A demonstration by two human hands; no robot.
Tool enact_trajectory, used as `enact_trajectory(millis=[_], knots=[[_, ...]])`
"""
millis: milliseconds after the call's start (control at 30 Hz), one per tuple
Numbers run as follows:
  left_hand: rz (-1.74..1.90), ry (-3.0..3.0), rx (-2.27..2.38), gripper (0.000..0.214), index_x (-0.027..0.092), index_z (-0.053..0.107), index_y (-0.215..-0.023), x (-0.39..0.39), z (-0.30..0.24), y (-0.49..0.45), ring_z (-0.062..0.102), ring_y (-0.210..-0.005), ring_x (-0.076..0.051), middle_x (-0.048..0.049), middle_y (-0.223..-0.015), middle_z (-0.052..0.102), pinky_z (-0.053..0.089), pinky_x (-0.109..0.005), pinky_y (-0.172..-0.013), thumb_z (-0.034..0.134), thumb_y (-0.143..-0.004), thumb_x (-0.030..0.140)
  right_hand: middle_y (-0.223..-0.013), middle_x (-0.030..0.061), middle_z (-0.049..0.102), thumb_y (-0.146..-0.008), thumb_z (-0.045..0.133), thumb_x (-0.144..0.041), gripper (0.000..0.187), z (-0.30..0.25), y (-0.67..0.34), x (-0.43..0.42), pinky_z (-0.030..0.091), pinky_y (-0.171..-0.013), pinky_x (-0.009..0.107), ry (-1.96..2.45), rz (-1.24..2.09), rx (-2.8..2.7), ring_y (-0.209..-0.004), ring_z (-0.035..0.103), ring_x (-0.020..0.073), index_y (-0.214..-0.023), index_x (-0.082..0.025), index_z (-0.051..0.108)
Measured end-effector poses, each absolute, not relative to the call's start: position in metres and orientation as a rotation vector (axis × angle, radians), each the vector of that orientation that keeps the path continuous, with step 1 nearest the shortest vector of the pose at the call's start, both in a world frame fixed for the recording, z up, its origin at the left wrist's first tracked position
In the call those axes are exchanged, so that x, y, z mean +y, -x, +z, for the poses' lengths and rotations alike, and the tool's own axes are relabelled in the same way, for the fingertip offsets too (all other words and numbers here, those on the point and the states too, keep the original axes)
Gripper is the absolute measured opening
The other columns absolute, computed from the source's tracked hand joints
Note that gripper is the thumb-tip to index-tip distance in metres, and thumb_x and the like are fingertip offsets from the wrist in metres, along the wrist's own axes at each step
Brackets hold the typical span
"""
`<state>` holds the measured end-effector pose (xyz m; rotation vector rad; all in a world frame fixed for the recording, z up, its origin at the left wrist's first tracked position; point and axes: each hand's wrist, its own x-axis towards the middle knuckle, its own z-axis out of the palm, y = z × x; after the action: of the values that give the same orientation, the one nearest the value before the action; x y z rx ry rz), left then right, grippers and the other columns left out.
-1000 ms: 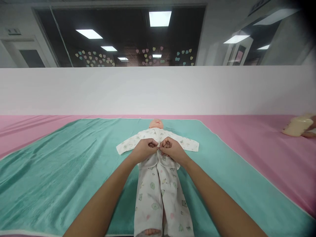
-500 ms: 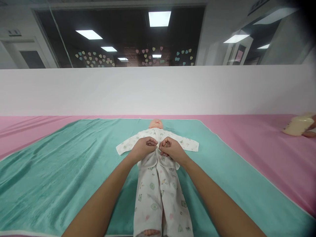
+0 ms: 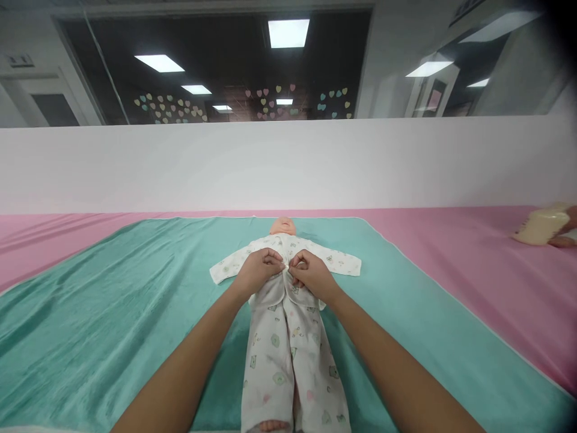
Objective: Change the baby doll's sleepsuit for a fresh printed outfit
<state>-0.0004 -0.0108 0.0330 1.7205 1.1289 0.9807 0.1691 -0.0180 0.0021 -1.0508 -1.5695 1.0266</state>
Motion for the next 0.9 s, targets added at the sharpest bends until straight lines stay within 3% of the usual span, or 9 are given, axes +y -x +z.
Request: enact_trajectory(millis=[167,433,900], knots=[[0.959,-1.803,1.268,0.016,0.019,0.063,-0.077,-0.0143,0.0378,-0.0016,0.057,-0.066,-0.014,-0.0014,-0.075,0.065,0.039,-0.022,-0.055,0.059,-0.069,0.032,-0.065,-0.0034,0.058,-0.071,0.055,-0.027,0.012,0.0008,-0.1688,-0.0164,0.043,-0.044,0.019,1.051,1.022,-1.549,-0.051,0.057,0.0105,-0.076,-0.021,0.045],[0.929,-1.911,1.448,0.014,0.023,0.069,-0.072,-0.0173,0.0389,-0.0047,0.058,-0.066,-0.015,0.0004,-0.074,0.068,0.038,-0.022,-0.054,0.056,-0.068,0.027,-0.050,-0.0061,0.051,-0.072,0.056,-0.028,0.012,0.0057,-0.1703,-0.0208,0.044,-0.046,0.020,1.054,1.051,-1.606,-0.049,0.057,0.0114,-0.080,-0.022,0.050],[0.932,-1.855,1.503,0.015,0.024,0.070,-0.071,-0.0210,0.0402,-0.0083,0.059,-0.067,-0.015,0.0008,-0.076,0.068,0.040,-0.022,-0.056,0.055,-0.067,0.025,-0.049,-0.0073,0.050,-0.069,0.060,-0.029,0.014,0.0044,-0.1684,-0.0215,0.045,-0.051,0.023,1.086,0.926,-1.668,-0.047,0.056,0.0118,-0.080,-0.022,0.054]])
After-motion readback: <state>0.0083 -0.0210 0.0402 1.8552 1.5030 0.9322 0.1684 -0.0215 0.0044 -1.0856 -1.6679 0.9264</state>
